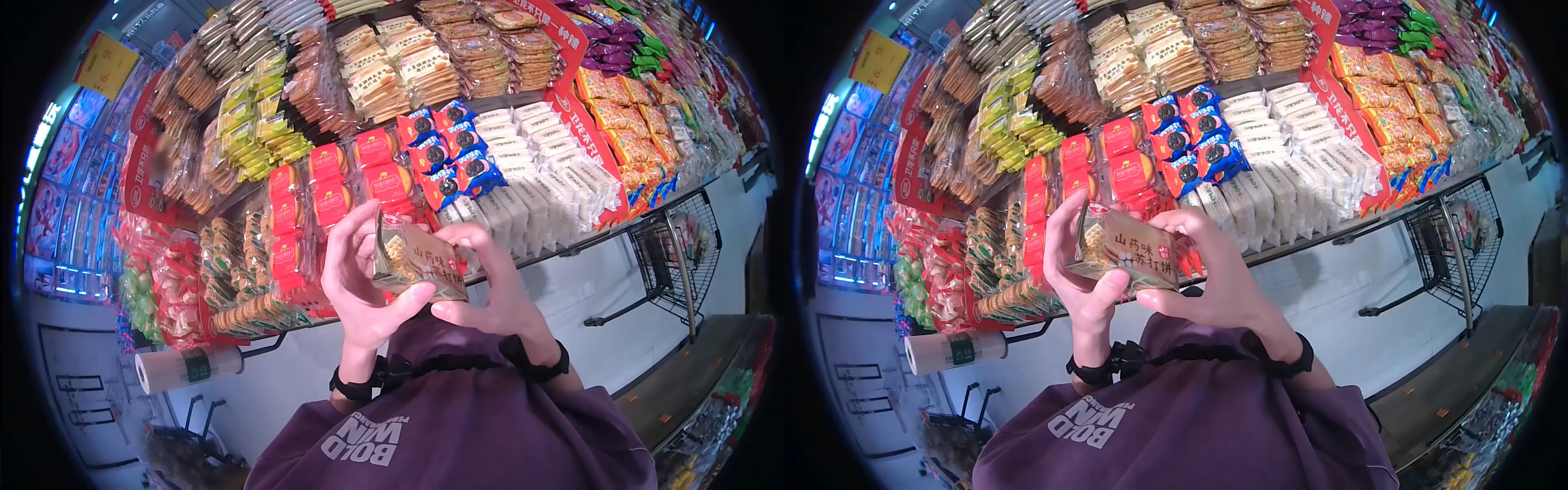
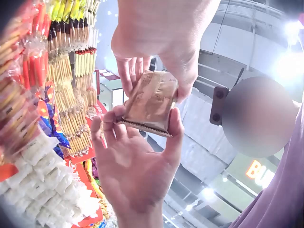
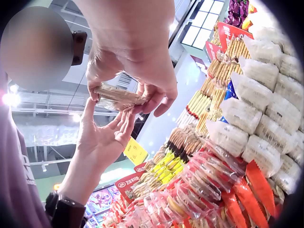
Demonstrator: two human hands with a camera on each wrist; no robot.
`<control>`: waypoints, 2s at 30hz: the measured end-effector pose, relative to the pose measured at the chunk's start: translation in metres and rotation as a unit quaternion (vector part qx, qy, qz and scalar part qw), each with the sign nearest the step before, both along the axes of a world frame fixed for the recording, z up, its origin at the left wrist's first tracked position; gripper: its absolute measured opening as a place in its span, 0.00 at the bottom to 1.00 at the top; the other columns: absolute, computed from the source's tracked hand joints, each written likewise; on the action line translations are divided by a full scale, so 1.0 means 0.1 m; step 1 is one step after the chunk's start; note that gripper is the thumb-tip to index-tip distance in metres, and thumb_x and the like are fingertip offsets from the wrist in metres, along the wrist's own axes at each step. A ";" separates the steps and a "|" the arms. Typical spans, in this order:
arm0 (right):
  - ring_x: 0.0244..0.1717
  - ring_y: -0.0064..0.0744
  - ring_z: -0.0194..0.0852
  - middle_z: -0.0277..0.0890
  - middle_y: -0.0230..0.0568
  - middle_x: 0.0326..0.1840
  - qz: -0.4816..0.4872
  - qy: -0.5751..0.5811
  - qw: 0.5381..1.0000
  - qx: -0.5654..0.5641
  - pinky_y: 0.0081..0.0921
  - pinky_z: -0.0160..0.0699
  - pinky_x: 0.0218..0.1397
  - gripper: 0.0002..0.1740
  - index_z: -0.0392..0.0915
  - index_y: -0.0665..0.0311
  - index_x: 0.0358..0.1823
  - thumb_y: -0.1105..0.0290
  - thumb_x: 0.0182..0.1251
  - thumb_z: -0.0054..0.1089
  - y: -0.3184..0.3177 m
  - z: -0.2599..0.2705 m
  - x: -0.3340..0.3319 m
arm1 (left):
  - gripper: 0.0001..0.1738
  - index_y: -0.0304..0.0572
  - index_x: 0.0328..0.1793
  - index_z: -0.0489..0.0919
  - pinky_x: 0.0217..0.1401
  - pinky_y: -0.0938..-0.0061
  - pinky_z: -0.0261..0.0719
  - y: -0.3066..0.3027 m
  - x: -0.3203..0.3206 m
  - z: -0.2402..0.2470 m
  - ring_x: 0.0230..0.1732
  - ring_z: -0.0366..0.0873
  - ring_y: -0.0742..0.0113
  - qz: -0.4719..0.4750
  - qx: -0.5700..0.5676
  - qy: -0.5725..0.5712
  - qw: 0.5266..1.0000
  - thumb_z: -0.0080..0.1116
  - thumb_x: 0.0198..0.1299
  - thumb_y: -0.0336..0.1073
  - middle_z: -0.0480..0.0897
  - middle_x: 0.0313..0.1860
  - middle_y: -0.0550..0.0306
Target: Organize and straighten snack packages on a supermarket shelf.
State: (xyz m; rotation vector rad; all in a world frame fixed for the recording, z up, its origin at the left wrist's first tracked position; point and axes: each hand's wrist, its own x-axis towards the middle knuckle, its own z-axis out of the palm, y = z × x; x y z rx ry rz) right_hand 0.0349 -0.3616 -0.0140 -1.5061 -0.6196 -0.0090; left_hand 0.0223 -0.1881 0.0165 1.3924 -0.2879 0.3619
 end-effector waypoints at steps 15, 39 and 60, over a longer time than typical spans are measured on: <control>0.50 0.42 0.75 0.75 0.43 0.49 -0.054 -0.149 0.987 0.019 0.33 0.74 0.53 0.29 0.73 0.61 0.52 0.85 0.45 0.66 0.11 0.15 0.25 | 0.35 0.28 0.62 0.69 0.61 0.65 0.80 0.31 -0.07 -0.16 0.60 0.78 0.58 -0.018 0.062 0.029 0.997 0.71 0.45 0.14 0.78 0.56 0.40; 0.58 0.38 0.73 0.69 0.48 0.61 -0.129 -0.032 0.990 0.040 0.34 0.73 0.60 0.32 0.69 0.64 0.59 0.72 0.51 0.74 0.22 0.07 0.11 | 0.29 0.30 0.64 0.69 0.50 0.77 0.79 0.14 -0.08 -0.12 0.47 0.82 0.70 0.027 0.047 0.100 0.994 0.67 0.56 0.22 0.84 0.47 0.51; 0.56 0.41 0.72 0.74 0.39 0.58 0.100 -0.299 0.887 -0.336 0.39 0.73 0.60 0.37 0.72 0.57 0.63 0.61 0.49 0.72 1.24 0.65 0.42 | 0.32 0.31 0.66 0.71 0.47 0.77 0.79 1.48 -0.45 -0.09 0.38 0.83 0.73 0.105 0.107 0.116 0.982 0.66 0.52 0.22 0.86 0.35 0.55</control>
